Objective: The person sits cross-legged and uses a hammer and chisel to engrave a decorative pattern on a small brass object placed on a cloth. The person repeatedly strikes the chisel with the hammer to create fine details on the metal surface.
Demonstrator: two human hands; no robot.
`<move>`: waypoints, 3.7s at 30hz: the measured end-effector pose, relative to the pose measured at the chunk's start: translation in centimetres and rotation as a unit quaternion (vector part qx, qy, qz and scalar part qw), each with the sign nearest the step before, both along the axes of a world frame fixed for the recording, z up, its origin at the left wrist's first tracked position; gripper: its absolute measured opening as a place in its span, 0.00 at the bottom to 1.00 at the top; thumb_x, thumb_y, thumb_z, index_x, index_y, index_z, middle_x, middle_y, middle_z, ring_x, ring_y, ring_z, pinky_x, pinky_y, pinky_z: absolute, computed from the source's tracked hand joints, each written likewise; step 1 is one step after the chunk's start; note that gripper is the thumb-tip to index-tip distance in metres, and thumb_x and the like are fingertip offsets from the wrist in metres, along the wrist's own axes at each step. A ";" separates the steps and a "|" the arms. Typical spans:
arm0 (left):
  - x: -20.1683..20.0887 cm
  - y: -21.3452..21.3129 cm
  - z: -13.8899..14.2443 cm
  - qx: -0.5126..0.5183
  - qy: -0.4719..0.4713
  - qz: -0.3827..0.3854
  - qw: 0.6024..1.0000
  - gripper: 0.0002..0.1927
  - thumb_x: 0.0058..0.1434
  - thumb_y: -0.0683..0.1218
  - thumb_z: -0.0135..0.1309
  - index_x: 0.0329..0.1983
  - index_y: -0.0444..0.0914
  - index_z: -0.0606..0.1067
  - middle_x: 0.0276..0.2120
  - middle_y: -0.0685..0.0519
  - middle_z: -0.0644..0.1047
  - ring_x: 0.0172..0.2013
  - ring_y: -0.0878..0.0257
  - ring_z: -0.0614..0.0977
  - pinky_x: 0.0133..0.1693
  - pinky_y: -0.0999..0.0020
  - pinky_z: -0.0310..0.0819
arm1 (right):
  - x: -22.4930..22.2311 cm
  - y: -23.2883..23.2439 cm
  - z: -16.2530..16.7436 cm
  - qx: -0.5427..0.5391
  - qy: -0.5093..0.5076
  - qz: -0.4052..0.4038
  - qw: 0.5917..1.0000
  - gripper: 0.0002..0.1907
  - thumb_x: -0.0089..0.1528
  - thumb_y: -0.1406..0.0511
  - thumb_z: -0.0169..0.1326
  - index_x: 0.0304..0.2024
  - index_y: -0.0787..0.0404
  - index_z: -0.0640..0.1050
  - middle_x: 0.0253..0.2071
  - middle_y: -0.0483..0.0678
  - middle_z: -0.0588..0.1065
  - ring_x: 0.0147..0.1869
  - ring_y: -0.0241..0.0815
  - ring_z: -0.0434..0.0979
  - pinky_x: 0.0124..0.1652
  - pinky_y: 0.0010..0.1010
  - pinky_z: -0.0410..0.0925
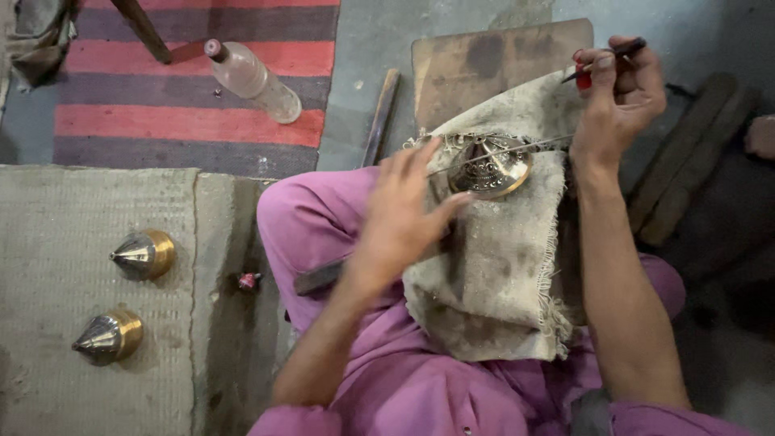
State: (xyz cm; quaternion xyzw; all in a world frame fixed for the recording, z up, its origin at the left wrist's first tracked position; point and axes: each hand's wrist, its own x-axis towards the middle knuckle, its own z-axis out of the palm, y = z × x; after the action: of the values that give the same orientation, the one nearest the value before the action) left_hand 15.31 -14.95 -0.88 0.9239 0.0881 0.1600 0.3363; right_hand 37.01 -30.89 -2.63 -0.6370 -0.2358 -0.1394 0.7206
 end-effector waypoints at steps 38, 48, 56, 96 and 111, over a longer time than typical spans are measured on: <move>-1.4 2.5 -3.7 -0.112 -0.082 -0.081 0.987 0.42 0.62 0.51 0.66 0.75 0.42 0.59 0.70 0.39 0.65 0.70 0.42 0.65 0.70 0.51 0.59 | -7.0 0.9 3.9 -0.239 0.033 0.306 0.921 0.14 0.68 0.76 0.58 0.56 0.69 0.77 0.46 0.51 0.81 0.51 0.40 0.85 0.52 0.30 0.80; -10.6 12.4 -4.0 -0.197 0.307 -0.124 0.923 0.30 0.56 0.55 0.67 0.58 0.39 0.73 0.45 0.41 0.81 0.47 0.48 0.83 0.47 0.54 0.76 | -8.8 5.3 3.5 -0.297 0.033 0.263 0.917 0.11 0.68 0.78 0.60 0.53 0.71 0.78 0.48 0.53 0.82 0.55 0.39 0.84 0.56 0.27 0.78; -10.8 13.1 -6.1 -0.273 0.066 -0.121 0.952 0.36 0.58 0.48 0.69 0.64 0.30 0.66 0.53 0.35 0.79 0.54 0.48 0.82 0.54 0.58 0.73 | -9.6 6.7 2.9 -0.309 -0.003 0.242 0.920 0.10 0.71 0.79 0.60 0.54 0.74 0.77 0.49 0.54 0.81 0.58 0.40 0.84 0.59 0.27 0.78; -2.9 14.9 -0.3 0.009 -0.106 -0.042 0.993 0.44 0.61 0.36 0.63 0.75 0.53 0.56 0.50 0.45 0.74 0.51 0.45 0.79 0.55 0.53 0.75 | -8.5 6.7 3.6 -0.406 -0.048 0.218 0.886 0.11 0.67 0.72 0.66 0.53 0.65 0.82 0.45 0.51 0.83 0.48 0.37 0.85 0.47 0.25 0.79; -2.3 14.0 -1.5 0.128 -0.060 0.001 0.990 0.45 0.61 0.34 0.61 0.77 0.56 0.59 0.41 0.51 0.73 0.45 0.49 0.80 0.53 0.53 0.74 | -7.7 5.8 3.6 -0.385 -0.017 0.254 0.887 0.12 0.66 0.76 0.62 0.52 0.66 0.82 0.44 0.50 0.83 0.48 0.37 0.86 0.47 0.24 0.79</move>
State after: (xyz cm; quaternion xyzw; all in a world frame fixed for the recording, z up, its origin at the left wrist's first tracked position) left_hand 13.01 -0.93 -2.36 0.9478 0.0478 0.2258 0.2200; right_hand 29.27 -25.07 0.93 -0.7803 -0.4365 0.1391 0.4257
